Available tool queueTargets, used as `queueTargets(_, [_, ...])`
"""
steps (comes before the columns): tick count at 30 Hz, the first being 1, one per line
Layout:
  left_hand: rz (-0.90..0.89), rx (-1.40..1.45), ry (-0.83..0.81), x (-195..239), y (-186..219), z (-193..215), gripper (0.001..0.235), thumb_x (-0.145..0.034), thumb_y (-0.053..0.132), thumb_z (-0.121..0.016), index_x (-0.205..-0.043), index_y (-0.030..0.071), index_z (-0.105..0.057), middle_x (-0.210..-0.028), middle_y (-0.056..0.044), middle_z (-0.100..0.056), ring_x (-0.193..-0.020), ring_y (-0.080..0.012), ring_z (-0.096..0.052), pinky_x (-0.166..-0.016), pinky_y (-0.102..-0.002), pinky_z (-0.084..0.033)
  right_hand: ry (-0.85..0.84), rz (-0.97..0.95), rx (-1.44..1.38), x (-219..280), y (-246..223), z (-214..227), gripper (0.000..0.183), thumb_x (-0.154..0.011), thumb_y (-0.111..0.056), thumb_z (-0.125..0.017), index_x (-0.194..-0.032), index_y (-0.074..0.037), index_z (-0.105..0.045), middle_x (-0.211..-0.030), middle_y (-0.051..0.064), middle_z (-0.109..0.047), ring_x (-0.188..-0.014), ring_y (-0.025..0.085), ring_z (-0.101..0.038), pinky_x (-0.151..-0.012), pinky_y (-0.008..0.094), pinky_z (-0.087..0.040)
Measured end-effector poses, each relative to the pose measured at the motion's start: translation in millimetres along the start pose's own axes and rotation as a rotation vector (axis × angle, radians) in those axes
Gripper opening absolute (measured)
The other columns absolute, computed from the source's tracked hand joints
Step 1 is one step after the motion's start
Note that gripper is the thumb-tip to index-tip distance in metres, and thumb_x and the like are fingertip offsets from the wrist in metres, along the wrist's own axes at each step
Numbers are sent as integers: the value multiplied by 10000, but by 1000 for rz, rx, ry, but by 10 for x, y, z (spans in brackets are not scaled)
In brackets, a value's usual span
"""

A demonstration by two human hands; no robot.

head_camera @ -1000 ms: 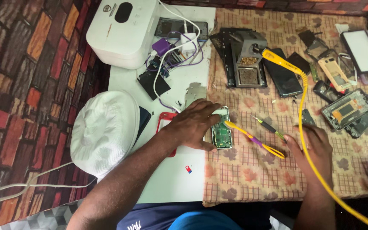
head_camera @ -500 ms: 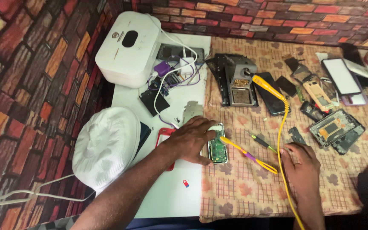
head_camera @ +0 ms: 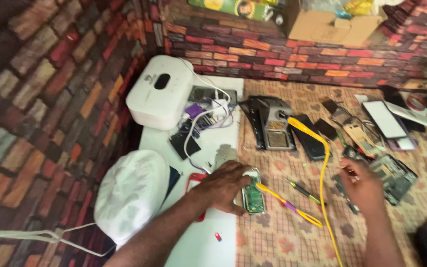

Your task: The person uses a screwdriver to adjust components on a smartphone motherboard, then uses a toothbrush to clean the board, and finally applies a soldering iron to specific points on the circuit. The work is performed on a cluttered workbench with various phone parts and tools visible.

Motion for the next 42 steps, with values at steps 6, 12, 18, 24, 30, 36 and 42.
queueTargets(6, [-34,12,-10,23,-11,6,863,-631,517,-885,-1289,26,-618,-1552,-267,-469,-1444,-445,-397,-1229,-487,-298,-8,-192,-468,-526,278,-231,419,-954,6,-726,-1360,-14,-626,-1073,62,-718,-962,110,-650,-797,241,-514])
queueTargets(12, [-20,-1,-22,26,-56,-69,900,-637,541,-884,-1318,19,-611,-1553,-276,-451,-1459,-447,-380,-1239,-501,-266,-57,-91,-428,-659,154,-668,651,-874,25,-754,-1478,-21,-514,-1152,81,-714,-1002,120,-666,-895,237,-537])
queueTargets(18, [4,6,-47,1,-37,-34,887,-645,542,-880,-1312,22,-612,-1562,-275,-444,-1453,-439,-389,-1237,-496,-270,-24,8,-623,-680,167,-790,736,-873,62,-745,-1549,-30,-468,-1159,107,-699,-1038,132,-655,-934,254,-549])
queueTargets(24, [-9,42,-37,3,-20,25,851,-652,518,-877,-1302,33,-620,-1567,-250,-468,-1451,-425,-407,-1244,-481,-292,19,-11,-643,-733,301,-753,626,-938,57,-727,-1516,4,-491,-1139,118,-706,-1032,133,-680,-955,266,-572])
queueTargets(30, [41,21,-84,-26,27,59,849,-640,506,-897,-1290,34,-622,-1557,-260,-429,-1450,-434,-365,-1244,-501,-242,-88,-79,-545,-720,217,-804,641,-927,61,-746,-1518,14,-505,-1142,157,-732,-942,139,-638,-810,255,-512])
queueTargets(36, [51,31,-78,-18,28,78,836,-641,503,-891,-1285,40,-625,-1570,-252,-430,-1460,-433,-364,-1236,-488,-266,-70,12,-647,-849,105,-775,612,-941,26,-735,-1504,33,-497,-1186,182,-719,-1057,155,-692,-912,270,-573])
queueTargets(42, [44,37,-56,-5,49,104,822,-640,485,-888,-1273,34,-622,-1559,-239,-449,-1448,-432,-376,-1228,-482,-286,-55,36,-855,-926,85,-820,502,-967,24,-721,-1442,39,-562,-1186,227,-717,-997,221,-737,-935,324,-615])
Point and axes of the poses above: each hand's wrist, its own x-axis away from the middle knuckle, its own z-axis out of the back of the hand, y = z × x, the point moved 3 cm from there along -x, towards the middle knuckle
